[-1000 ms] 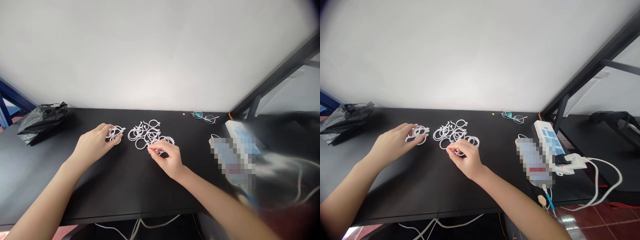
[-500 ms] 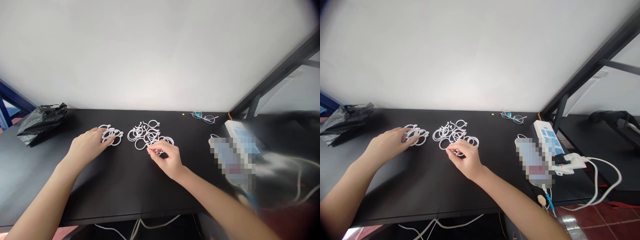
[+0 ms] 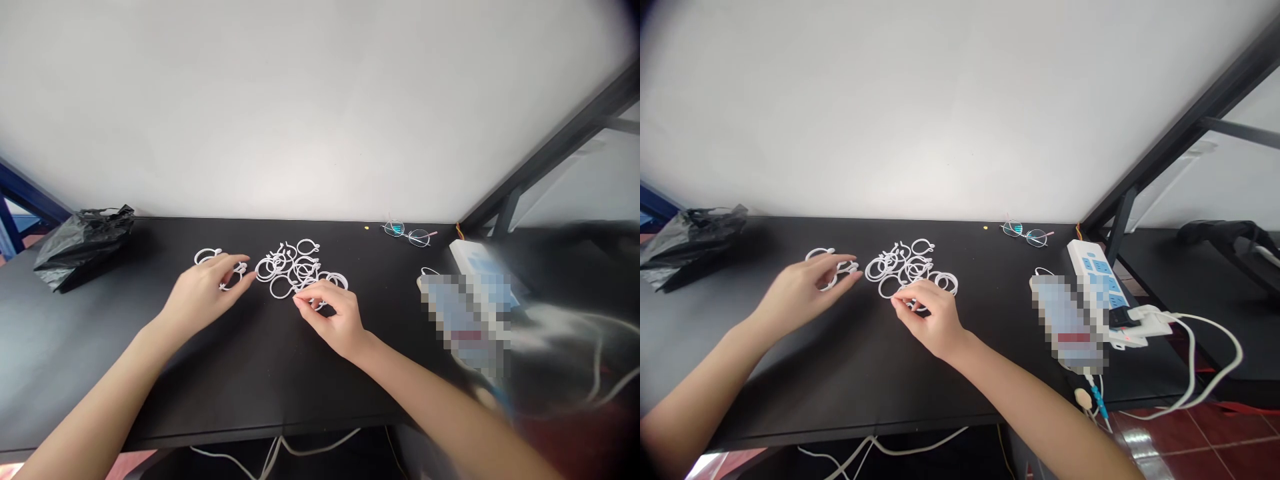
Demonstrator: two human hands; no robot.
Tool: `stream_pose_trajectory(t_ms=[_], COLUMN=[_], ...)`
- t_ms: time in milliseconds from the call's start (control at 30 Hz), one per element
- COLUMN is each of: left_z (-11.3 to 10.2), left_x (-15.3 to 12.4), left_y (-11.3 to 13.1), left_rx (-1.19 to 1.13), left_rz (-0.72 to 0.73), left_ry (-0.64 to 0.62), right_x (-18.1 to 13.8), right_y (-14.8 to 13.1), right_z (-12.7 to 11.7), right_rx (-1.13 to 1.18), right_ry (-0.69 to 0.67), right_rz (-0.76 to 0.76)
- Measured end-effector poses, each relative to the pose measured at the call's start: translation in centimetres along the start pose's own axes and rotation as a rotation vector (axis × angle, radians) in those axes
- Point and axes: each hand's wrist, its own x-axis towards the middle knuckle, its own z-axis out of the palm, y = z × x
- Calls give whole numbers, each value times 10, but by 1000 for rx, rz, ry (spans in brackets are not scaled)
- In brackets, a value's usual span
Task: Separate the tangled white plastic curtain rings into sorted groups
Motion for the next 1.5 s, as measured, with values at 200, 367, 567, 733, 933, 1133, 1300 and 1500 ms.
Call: stream_pose_trajectory(t_ms=[200, 367, 567, 733, 933, 1133, 1300, 1500], left_z=[24, 31, 34, 35, 35, 30, 28, 24], left_x=[-4, -4, -4, -6, -8, -9, -9, -9], left_y=[2, 1, 6, 10, 13, 15, 16, 20], left_rx=[-16, -16, -57, -113, -180, -226, -279, -364], left_rz=[175, 200, 231, 274, 316, 326, 333, 311], left_ry=[-176, -202, -188, -186, -181, -140, -101, -157], right_x=[0, -1, 0, -1, 0, 0, 1, 1], right_y=[0, 0, -1, 1, 2, 1, 0, 1], right_z=[0, 0, 0, -1, 0, 0, -1, -1], right_rx=[-5, -12, -15, -45, -25, -33, -43, -33], right_ry=[-7, -8, -8, -18, -23, -17, -10, -4], right_rz=[10, 9, 17, 37, 32, 38, 39, 25])
